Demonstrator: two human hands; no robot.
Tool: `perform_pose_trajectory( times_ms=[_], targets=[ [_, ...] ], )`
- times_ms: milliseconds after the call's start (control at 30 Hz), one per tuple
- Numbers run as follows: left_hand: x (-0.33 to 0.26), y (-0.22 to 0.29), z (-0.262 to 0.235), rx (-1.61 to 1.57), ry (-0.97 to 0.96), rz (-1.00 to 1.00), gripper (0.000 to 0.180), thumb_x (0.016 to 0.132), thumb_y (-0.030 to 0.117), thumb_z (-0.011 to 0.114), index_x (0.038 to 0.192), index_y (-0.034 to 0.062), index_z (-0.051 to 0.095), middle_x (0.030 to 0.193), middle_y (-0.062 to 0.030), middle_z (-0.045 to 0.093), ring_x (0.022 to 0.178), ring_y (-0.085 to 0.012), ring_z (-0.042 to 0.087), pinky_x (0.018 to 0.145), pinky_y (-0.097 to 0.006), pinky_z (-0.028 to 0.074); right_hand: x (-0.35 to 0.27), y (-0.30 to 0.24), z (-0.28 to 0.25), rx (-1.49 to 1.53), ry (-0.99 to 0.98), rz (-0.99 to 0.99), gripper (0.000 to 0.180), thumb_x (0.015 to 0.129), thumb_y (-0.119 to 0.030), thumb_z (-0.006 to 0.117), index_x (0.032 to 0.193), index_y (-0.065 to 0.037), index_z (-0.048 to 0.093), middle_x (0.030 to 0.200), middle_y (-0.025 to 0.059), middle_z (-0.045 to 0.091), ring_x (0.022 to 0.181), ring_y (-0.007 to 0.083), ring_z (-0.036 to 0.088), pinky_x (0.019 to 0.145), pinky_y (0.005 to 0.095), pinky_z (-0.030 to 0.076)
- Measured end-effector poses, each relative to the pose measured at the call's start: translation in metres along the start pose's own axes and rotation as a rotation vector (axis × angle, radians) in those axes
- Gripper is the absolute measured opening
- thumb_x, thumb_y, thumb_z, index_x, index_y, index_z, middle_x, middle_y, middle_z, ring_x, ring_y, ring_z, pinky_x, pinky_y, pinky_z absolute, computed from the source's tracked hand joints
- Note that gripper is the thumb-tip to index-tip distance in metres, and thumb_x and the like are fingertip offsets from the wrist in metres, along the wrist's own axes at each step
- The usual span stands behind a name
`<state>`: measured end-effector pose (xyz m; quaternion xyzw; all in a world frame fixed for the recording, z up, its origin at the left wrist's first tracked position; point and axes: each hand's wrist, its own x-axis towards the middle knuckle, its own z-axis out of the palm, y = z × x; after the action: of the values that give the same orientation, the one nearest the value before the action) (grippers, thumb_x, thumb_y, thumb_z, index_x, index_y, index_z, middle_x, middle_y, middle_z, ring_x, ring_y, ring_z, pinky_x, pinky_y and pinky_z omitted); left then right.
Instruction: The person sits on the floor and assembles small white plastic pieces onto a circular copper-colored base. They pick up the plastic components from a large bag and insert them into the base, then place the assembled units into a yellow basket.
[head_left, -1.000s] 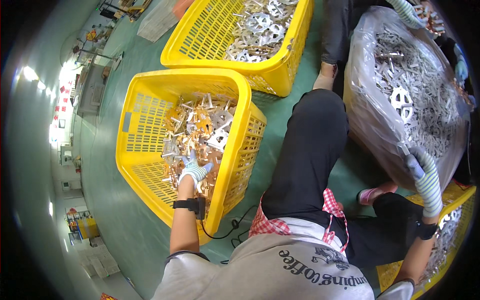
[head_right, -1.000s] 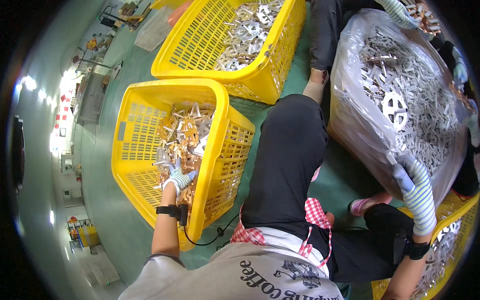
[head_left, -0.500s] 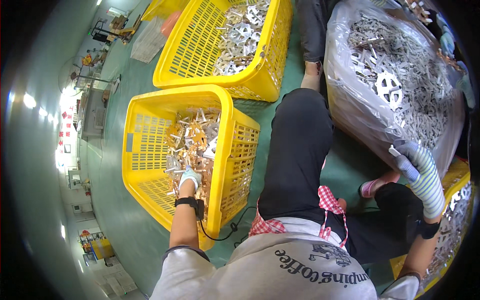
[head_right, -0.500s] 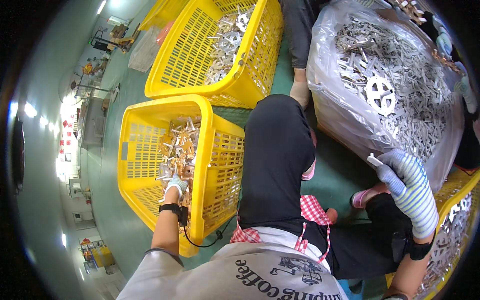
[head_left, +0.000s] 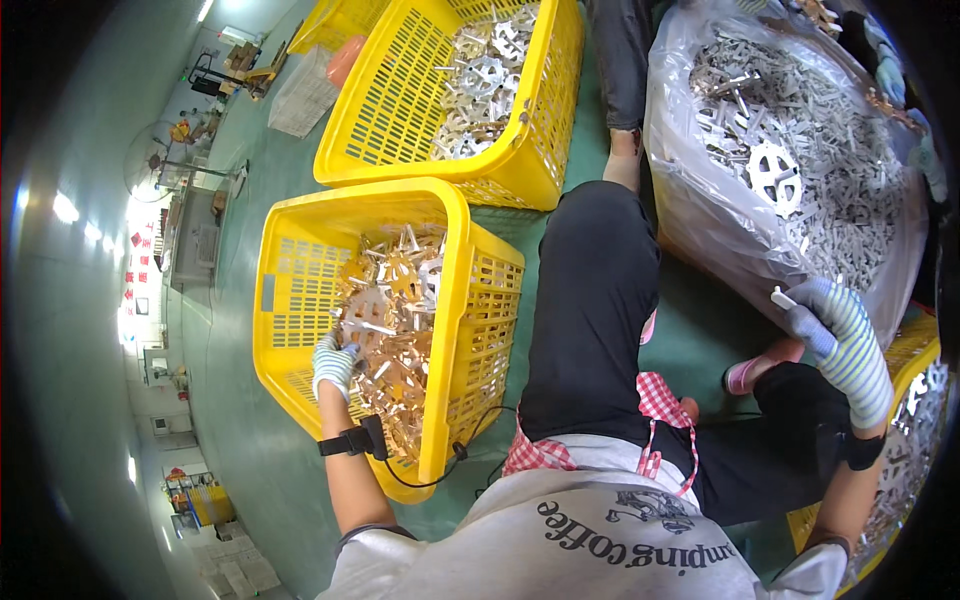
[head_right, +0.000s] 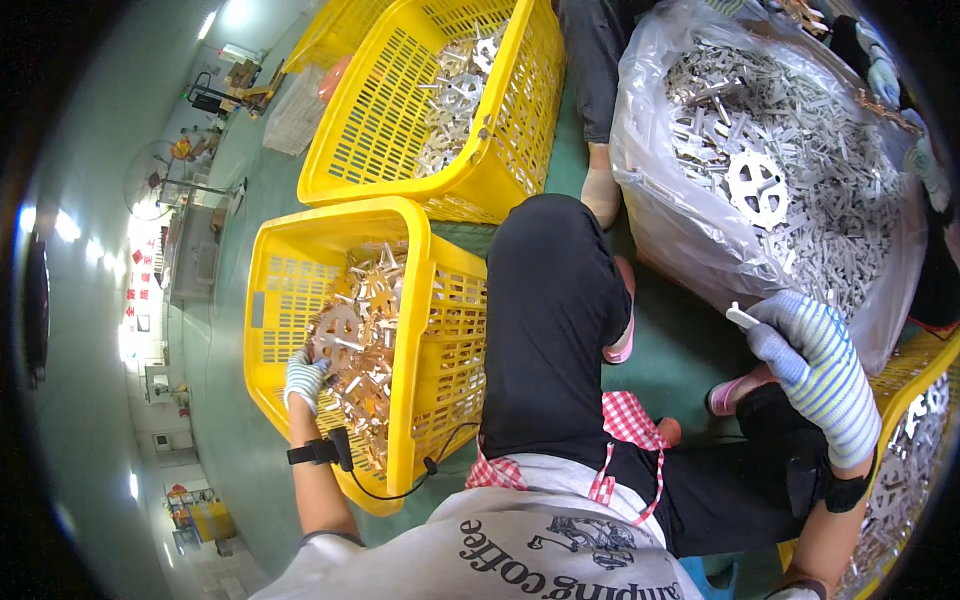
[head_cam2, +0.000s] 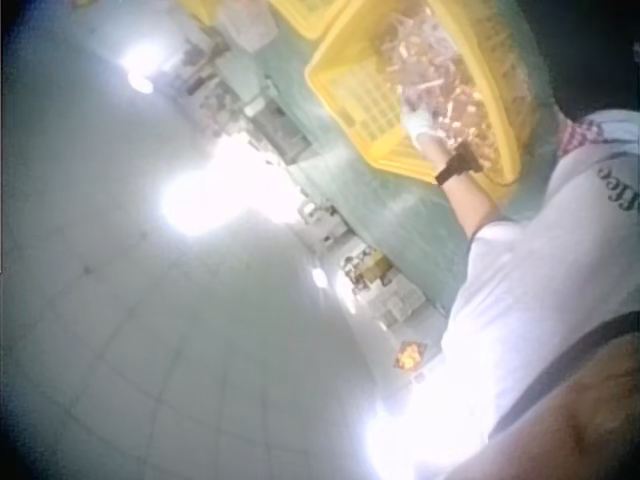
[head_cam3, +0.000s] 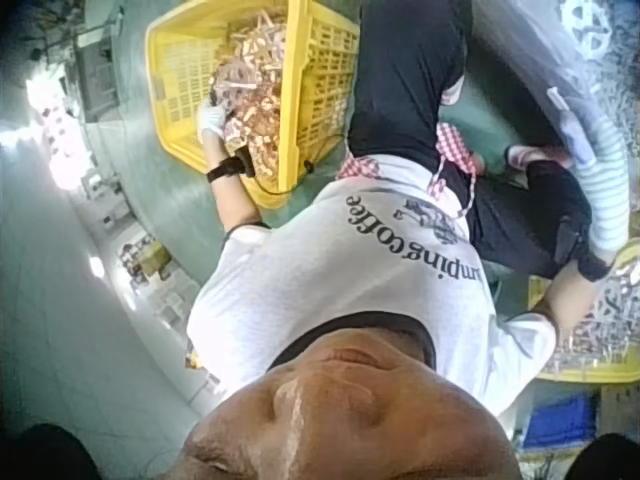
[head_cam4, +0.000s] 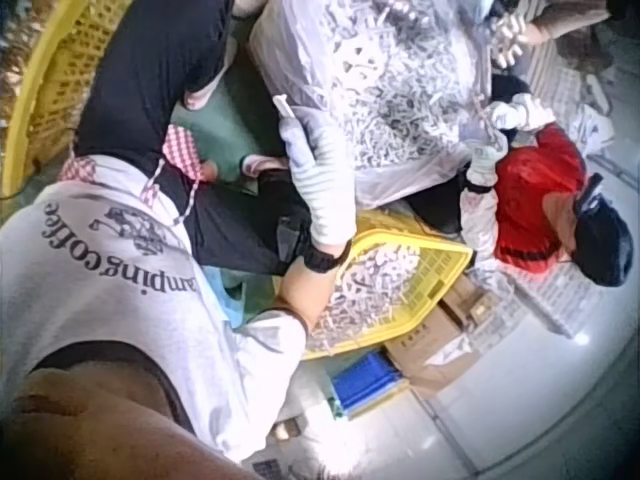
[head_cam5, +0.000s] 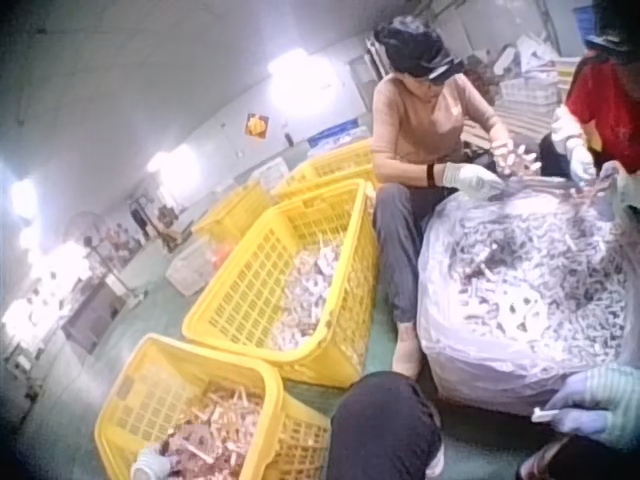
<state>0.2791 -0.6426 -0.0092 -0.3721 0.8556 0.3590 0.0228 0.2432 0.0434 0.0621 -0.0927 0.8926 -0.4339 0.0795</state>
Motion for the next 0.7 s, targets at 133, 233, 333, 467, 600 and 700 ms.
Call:
perform_pose_trajectory(
  times_ms=[133,233,333,467,600,700],
  targets=[
    [-0.003,0.033,-0.027,-0.161,0.002,0.119,0.042,0.083,-0.006,0.061,0.124,0.0007,0.053,0.098,-0.0084,0.063,0.075,-0.0179,0.062,0.057,-0.033,0.058,-0.003,0.003,-0.001,0.024,-0.012,0.008,0.017,0.090,-0.015,0.059,0.096,0.000,0.064,0.076,0.0103,0.059,0.072,0.0235,0.057,0.068,0.0338,0.045],
    [-0.009,0.066,-0.034,-0.299,-0.025,0.143,0.042,0.084,-0.003,0.062,0.124,-0.0013,0.052,0.097,-0.0094,0.064,0.074,-0.0164,0.063,0.060,-0.030,0.057,-0.008,0.003,-0.005,0.005,0.005,0.009,0.018,0.089,-0.016,0.059,0.096,0.000,0.064,0.077,0.0108,0.059,0.072,0.0247,0.058,0.068,0.0348,0.045],
    [-0.008,0.101,-0.038,-0.374,-0.060,0.243,0.042,0.085,0.003,0.063,0.125,0.0000,0.052,0.102,-0.0091,0.063,0.080,-0.0168,0.063,0.067,-0.031,0.056,-0.014,0.009,-0.007,-0.028,0.029,-0.069,0.019,0.088,-0.017,0.060,0.097,0.000,0.064,0.079,0.0121,0.060,0.074,0.0278,0.059,0.068,0.0371,0.046],
    [-0.022,0.165,-0.039,-0.523,-0.164,0.428,0.043,0.087,0.010,0.064,0.127,0.0017,0.052,0.110,-0.0087,0.062,0.090,-0.0175,0.063,0.075,-0.032,0.055,-0.014,0.003,-0.021,-0.009,-0.043,-0.106,0.021,0.089,-0.021,0.060,0.099,-0.002,0.064,0.083,0.0141,0.061,0.079,0.0323,0.061,0.070,0.0408,0.047],
    [-0.052,0.234,-0.021,-0.728,-0.394,0.580,0.045,0.088,0.018,0.065,0.129,0.0034,0.051,0.117,-0.0083,0.061,0.099,-0.0181,0.063,0.084,-0.033,0.054,-0.007,0.015,-0.022,-0.053,-0.068,-0.277,0.026,0.091,-0.029,0.058,0.100,-0.005,0.062,0.087,0.0146,0.062,0.083,0.0350,0.061,0.072,0.0427,0.048],
    [-0.072,0.297,0.037,-0.955,-0.582,0.468,0.043,0.090,0.024,0.063,0.127,0.0041,0.053,0.111,-0.0095,0.065,0.097,-0.0200,0.064,0.086,-0.034,0.054,-0.004,0.008,-0.025,-0.099,-0.148,-0.169,0.028,0.091,-0.030,0.055,0.102,-0.006,0.063,0.090,0.0155,0.063,0.086,0.0358,0.062,0.076,0.0433,0.048]
  ],
)
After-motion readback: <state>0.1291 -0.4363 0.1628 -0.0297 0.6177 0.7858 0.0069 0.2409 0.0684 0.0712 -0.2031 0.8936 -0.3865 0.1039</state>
